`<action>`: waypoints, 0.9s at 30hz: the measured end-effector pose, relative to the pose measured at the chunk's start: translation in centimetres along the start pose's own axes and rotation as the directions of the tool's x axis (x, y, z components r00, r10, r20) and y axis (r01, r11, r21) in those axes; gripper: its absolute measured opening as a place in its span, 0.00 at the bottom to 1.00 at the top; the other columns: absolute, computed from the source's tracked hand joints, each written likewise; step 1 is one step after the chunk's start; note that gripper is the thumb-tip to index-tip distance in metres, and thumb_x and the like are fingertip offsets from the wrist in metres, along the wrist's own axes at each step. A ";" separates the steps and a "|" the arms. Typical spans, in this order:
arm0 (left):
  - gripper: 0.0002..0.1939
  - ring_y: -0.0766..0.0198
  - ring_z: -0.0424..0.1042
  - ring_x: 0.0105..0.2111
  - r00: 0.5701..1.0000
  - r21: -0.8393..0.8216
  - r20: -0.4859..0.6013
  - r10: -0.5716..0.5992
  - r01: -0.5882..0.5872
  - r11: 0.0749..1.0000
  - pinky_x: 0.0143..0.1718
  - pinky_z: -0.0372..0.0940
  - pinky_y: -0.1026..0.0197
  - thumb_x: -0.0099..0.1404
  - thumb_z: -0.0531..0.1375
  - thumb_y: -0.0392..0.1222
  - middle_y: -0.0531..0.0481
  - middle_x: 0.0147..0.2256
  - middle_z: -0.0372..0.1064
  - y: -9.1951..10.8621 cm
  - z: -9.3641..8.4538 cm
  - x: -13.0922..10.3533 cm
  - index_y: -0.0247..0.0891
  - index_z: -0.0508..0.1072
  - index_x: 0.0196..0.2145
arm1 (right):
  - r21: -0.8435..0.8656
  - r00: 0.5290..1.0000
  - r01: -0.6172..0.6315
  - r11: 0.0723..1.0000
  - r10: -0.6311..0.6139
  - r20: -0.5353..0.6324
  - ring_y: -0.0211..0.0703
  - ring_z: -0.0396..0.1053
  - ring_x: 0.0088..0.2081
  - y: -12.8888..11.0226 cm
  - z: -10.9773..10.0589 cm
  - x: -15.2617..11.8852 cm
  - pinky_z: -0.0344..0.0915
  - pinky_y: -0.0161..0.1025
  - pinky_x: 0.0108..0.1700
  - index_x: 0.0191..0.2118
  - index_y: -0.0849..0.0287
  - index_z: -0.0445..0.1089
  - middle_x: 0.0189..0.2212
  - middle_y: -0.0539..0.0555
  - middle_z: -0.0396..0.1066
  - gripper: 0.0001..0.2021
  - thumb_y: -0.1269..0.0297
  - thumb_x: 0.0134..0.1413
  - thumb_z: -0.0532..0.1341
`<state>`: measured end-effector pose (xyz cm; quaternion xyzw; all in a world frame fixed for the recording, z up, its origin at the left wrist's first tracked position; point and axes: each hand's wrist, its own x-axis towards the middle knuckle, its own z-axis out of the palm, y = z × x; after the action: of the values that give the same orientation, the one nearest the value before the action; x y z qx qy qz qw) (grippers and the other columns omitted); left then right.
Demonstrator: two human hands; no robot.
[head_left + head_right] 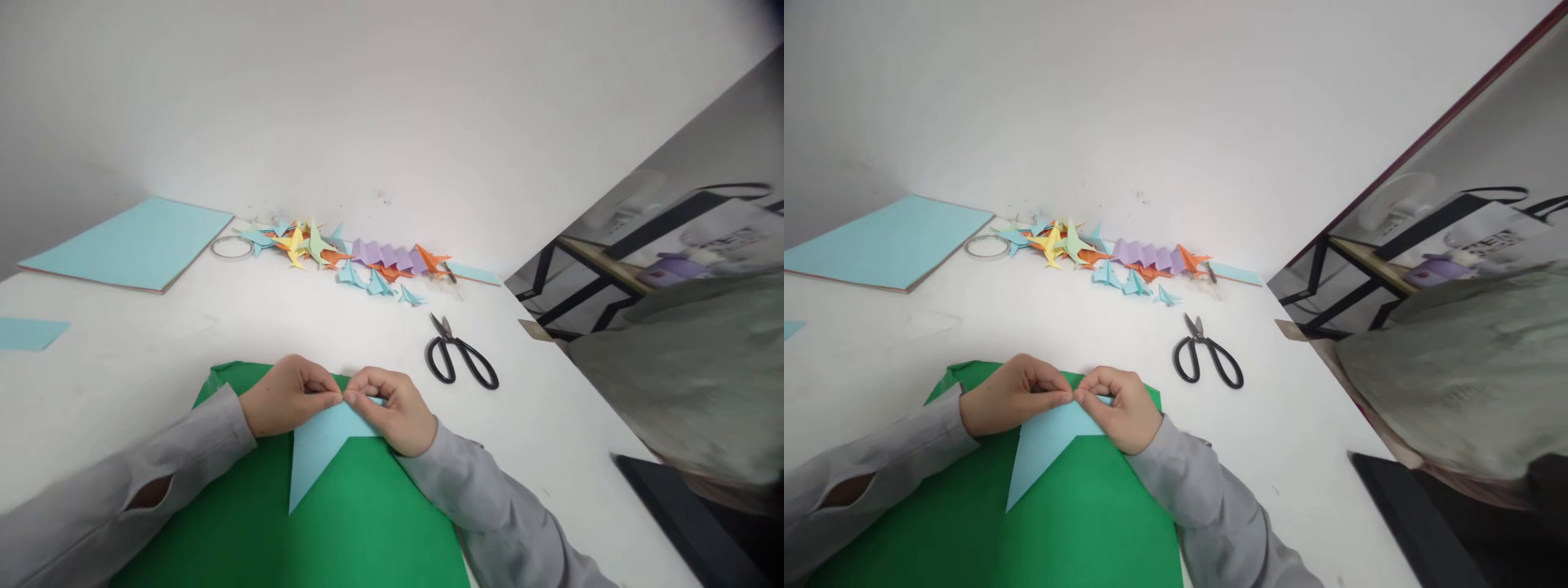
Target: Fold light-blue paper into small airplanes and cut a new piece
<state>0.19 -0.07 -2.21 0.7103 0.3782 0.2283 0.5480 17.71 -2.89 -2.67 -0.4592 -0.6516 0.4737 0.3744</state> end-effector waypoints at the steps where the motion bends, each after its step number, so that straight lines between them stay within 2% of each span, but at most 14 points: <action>1: 0.11 0.70 0.59 0.19 1.000 -0.007 -0.021 0.001 -0.002 1.000 0.21 0.53 0.66 0.53 0.56 0.41 0.52 0.18 0.65 0.1 -0.1 0.0 0.31 0.74 0.22 | 0.014 1.000 -0.008 1.000 0.008 -0.014 0.30 0.53 0.19 0.0 -0.1 0.1 0.51 0.31 0.21 0.24 0.62 0.65 0.16 0.47 0.61 0.13 0.55 0.46 0.60; 5: 0.11 0.66 0.65 0.25 0.995 0.005 -0.087 0.047 -0.046 0.999 0.26 0.58 0.65 0.54 0.56 0.40 0.50 0.23 0.71 0.3 -0.2 0.0 0.32 0.75 0.24 | 0.043 0.997 -0.030 0.999 0.033 -0.063 0.31 0.54 0.18 0.1 -0.3 0.2 0.52 0.31 0.22 0.23 0.62 0.65 0.16 0.46 0.60 0.14 0.55 0.44 0.61; 9: 0.11 0.64 0.67 0.27 0.996 0.027 -0.072 0.051 -0.050 0.998 0.28 0.60 0.64 0.55 0.56 0.40 0.49 0.26 0.72 0.2 -0.1 0.0 0.32 0.76 0.27 | 0.036 0.999 -0.015 0.999 0.016 -0.049 0.33 0.58 0.21 0.1 -0.3 0.2 0.55 0.32 0.24 0.25 0.62 0.67 0.19 0.50 0.66 0.12 0.56 0.45 0.61; 13: 0.11 0.66 0.65 0.25 0.998 0.039 -0.054 0.039 -0.037 0.999 0.25 0.57 0.65 0.55 0.56 0.40 0.49 0.23 0.71 0.2 0.0 0.0 0.32 0.76 0.26 | 0.031 1.000 0.002 1.000 -0.001 -0.009 0.33 0.59 0.22 0.1 -0.1 0.1 0.56 0.32 0.24 0.26 0.62 0.68 0.21 0.50 0.67 0.11 0.57 0.45 0.61; 17: 0.11 0.67 0.63 0.22 0.998 -0.063 -0.065 0.022 -0.027 0.998 0.23 0.56 0.65 0.54 0.58 0.42 0.50 0.21 0.70 0.2 -0.4 0.2 0.32 0.77 0.24 | 0.038 0.998 -0.027 0.999 0.029 -0.051 0.32 0.56 0.20 0.0 -0.3 0.2 0.53 0.32 0.23 0.24 0.62 0.67 0.17 0.48 0.64 0.13 0.55 0.44 0.62; 21: 0.10 0.70 0.58 0.18 0.993 -0.181 -0.100 -0.067 0.048 0.982 0.19 0.53 0.66 0.51 0.61 0.42 0.51 0.17 0.68 0.2 -0.9 0.3 0.32 0.77 0.26 | 0.059 0.991 -0.056 0.997 0.063 -0.117 0.31 0.54 0.18 -0.1 -0.5 0.3 0.51 0.32 0.21 0.22 0.62 0.66 0.15 0.46 0.60 0.14 0.54 0.41 0.63; 24: 0.08 0.69 0.63 0.21 0.983 -0.272 -0.140 -0.120 0.078 0.959 0.21 0.55 0.66 0.48 0.63 0.41 0.47 0.25 0.73 0.4 -0.9 0.3 0.32 0.77 0.24 | 0.062 0.990 -0.054 0.997 0.061 -0.130 0.31 0.54 0.18 -0.1 -0.5 0.3 0.51 0.32 0.21 0.22 0.62 0.66 0.15 0.46 0.61 0.14 0.55 0.41 0.63; 27: 0.06 0.66 0.68 0.27 0.967 -0.365 -0.196 -0.161 0.081 0.928 0.26 0.60 0.65 0.44 0.66 0.39 0.44 0.35 0.74 0.6 -0.8 0.3 0.32 0.75 0.19 | 0.061 0.990 -0.049 0.997 0.057 -0.130 0.31 0.53 0.18 -0.1 -0.5 0.3 0.51 0.32 0.21 0.22 0.62 0.66 0.14 0.46 0.60 0.13 0.55 0.42 0.63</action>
<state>-0.01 0.59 -1.42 0.5452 0.4333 0.3363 0.6339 18.03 -2.50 -2.48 -0.4958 -0.5991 0.4706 0.4168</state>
